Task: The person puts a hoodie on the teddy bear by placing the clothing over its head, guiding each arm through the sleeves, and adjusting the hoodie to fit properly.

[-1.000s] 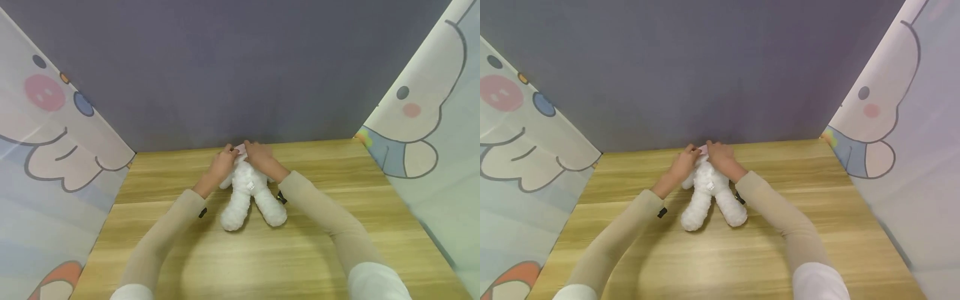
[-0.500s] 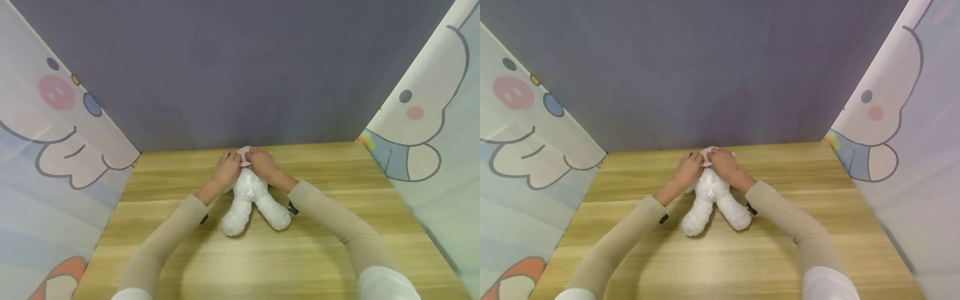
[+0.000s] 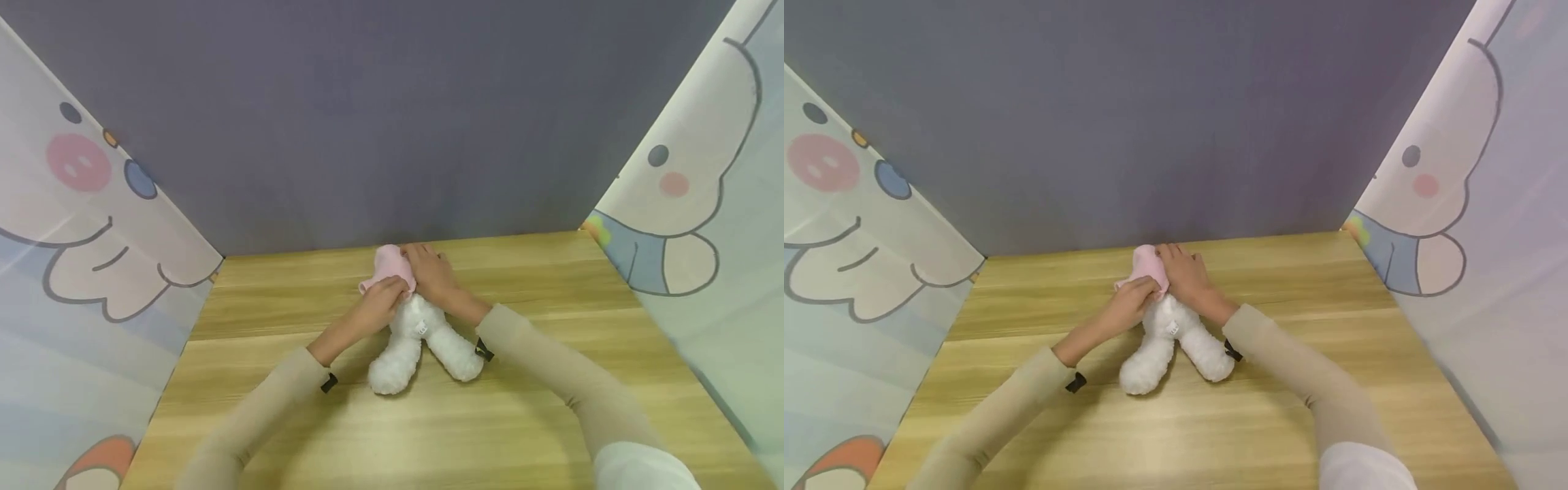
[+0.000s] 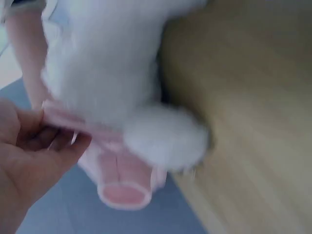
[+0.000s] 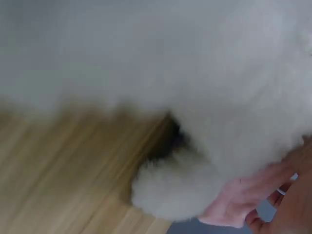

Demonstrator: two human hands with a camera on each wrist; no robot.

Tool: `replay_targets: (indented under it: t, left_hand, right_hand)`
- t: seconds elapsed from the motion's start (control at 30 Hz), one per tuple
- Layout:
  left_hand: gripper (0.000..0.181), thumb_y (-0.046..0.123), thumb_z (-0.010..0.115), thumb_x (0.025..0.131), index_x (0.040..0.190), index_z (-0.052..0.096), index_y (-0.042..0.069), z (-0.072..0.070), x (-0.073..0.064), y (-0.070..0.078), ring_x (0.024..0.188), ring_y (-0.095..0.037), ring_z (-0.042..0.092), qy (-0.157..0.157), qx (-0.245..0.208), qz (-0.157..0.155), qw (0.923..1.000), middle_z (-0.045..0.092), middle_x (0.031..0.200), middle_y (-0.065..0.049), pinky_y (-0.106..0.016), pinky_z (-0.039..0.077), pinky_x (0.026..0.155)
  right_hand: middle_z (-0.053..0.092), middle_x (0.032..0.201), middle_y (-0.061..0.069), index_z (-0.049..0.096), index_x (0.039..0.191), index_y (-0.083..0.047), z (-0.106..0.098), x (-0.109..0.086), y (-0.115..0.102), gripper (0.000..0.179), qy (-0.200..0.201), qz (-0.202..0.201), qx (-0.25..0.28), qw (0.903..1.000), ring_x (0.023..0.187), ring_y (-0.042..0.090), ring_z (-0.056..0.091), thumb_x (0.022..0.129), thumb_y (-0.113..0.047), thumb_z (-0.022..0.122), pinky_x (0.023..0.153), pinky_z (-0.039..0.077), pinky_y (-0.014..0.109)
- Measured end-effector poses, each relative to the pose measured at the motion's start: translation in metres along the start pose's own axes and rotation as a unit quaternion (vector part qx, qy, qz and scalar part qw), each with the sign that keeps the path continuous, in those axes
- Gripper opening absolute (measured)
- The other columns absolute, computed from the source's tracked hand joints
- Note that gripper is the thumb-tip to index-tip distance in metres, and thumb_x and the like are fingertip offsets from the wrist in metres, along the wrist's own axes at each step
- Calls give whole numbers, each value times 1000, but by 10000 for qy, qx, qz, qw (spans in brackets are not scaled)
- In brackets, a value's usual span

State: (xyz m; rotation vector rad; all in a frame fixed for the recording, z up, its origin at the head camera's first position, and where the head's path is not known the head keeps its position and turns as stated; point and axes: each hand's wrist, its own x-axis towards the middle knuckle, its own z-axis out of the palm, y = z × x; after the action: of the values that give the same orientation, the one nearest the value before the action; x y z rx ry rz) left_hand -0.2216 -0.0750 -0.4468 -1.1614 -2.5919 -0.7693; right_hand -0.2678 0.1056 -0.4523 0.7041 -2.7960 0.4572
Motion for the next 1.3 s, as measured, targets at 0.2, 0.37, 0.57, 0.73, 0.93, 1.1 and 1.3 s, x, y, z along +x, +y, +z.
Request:
replay_targets:
  t: [0.2, 0.37, 0.57, 0.73, 0.93, 1.1, 1.3]
  left_hand:
    - [21, 8, 71, 94, 103, 53, 3, -14, 11, -13, 90, -24, 51, -443, 714, -365, 9958, 55, 101, -11, -33, 47, 77]
    - [54, 16, 78, 83, 125, 49, 0, -10, 17, -28, 118, -36, 49, -514, 1739, -901, 9793, 53, 128, -18, -47, 47, 97]
    - [46, 22, 80, 83, 118, 58, 0, -3, 16, -43, 112, -33, 55, -542, 1839, -903, 9773, 61, 115, -13, -44, 44, 103]
    - [30, 17, 80, 85, 108, 64, 6, 3, 16, -42, 103, -28, 54, -222, 2197, -596, 9735, 63, 105, -6, -42, 46, 94]
    - [10, 15, 77, 87, 83, 67, 13, 15, 10, -40, 77, -22, 61, 688, 3132, -90, 9471, 69, 80, 1, -35, 51, 67]
    - [8, 16, 77, 87, 86, 69, 13, 18, 7, -40, 75, -21, 63, 827, 3198, -20, 9439, 69, 80, 0, -34, 51, 59]
    - [34, 26, 76, 89, 115, 62, 10, -2, 4, -41, 107, -31, 56, 229, 2370, -1100, 9650, 64, 116, -8, -47, 52, 84]
  right_hand:
    - [63, 116, 8, 55, 115, -9, 1, 1, 10, 32, 327, -691, 290, 9967, 110, 29, 55, 90, -9, 75, 84, 47, 48]
    - [58, 98, 6, 56, 98, -8, 3, 2, 14, 26, 395, -1558, 697, 9845, 95, 26, 54, 85, 1, 76, 85, 46, 43]
    - [61, 128, 16, 56, 128, 0, -14, -1, 33, 52, -659, -1327, 1523, 9772, 118, 32, 56, 85, -12, 82, 103, 46, 45]
    - [62, 130, 15, 58, 130, 0, -24, -2, 40, 49, -806, -1589, 1025, 9786, 124, 34, 54, 87, -9, 79, 109, 40, 50]
    - [70, 102, 1, 65, 100, -13, -6, -7, 26, 18, -9, -1922, -199, 9812, 104, 25, 64, 87, -12, 78, 93, 48, 48]
    - [70, 94, 3, 66, 92, -11, 2, -12, 20, 15, 330, -1968, -40, 9799, 91, 25, 64, 84, -3, 77, 80, 52, 43]
    - [62, 121, 17, 59, 126, -1, -16, -9, 28, 46, -58, -1355, 866, 9870, 112, 33, 59, 84, -1, 77, 100, 49, 46]
